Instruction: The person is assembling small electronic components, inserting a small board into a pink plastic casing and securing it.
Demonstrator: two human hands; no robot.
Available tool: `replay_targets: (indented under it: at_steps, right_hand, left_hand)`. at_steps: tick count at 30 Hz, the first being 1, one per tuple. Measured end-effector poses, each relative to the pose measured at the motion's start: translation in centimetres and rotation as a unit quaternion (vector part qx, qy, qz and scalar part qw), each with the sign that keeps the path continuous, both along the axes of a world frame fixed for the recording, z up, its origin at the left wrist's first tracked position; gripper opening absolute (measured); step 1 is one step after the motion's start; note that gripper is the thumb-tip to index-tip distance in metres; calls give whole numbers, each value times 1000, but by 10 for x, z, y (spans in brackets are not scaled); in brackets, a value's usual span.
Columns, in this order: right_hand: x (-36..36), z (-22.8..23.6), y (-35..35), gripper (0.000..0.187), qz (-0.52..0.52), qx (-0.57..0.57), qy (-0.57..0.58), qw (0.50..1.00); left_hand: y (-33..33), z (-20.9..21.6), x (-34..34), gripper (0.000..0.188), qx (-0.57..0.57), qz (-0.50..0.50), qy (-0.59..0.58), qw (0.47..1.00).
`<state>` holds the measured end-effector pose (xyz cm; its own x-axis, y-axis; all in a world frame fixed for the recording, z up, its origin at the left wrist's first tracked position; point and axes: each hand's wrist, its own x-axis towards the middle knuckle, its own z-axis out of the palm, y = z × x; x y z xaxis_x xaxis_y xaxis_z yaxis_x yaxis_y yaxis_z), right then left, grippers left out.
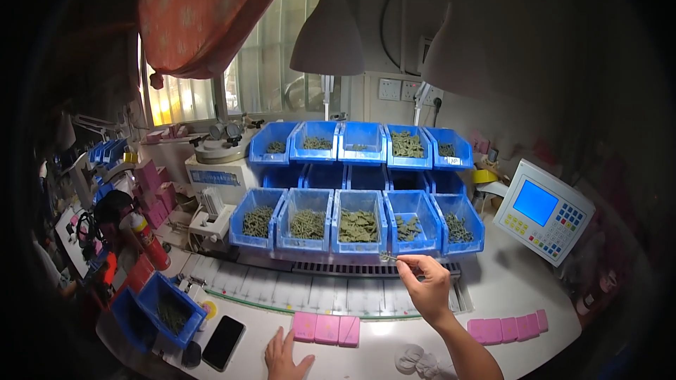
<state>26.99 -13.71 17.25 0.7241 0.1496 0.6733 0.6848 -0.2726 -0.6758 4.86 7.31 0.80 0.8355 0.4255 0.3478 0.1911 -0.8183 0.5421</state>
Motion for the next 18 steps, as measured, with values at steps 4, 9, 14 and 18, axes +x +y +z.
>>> replay_targets:
  at_steps: [4,9,14,18]
  right_hand:
    - [23,17,27,9,11,-3,-31,999]
    - [48,26,60,9,1,6,-63,998]
    - [68,27,79,9,-41,31,-133,990]
    - [76,21,84,10,-45,35,-128,990]
  left_hand:
    - [1,-10,3,76,-1,-34,19,999]
    - [2,0,0,75,10,-58,21,998]
    - [5,-2,0,73,24,-76,20,997]
    - [11,7,6,71,-3,-91,17,996]
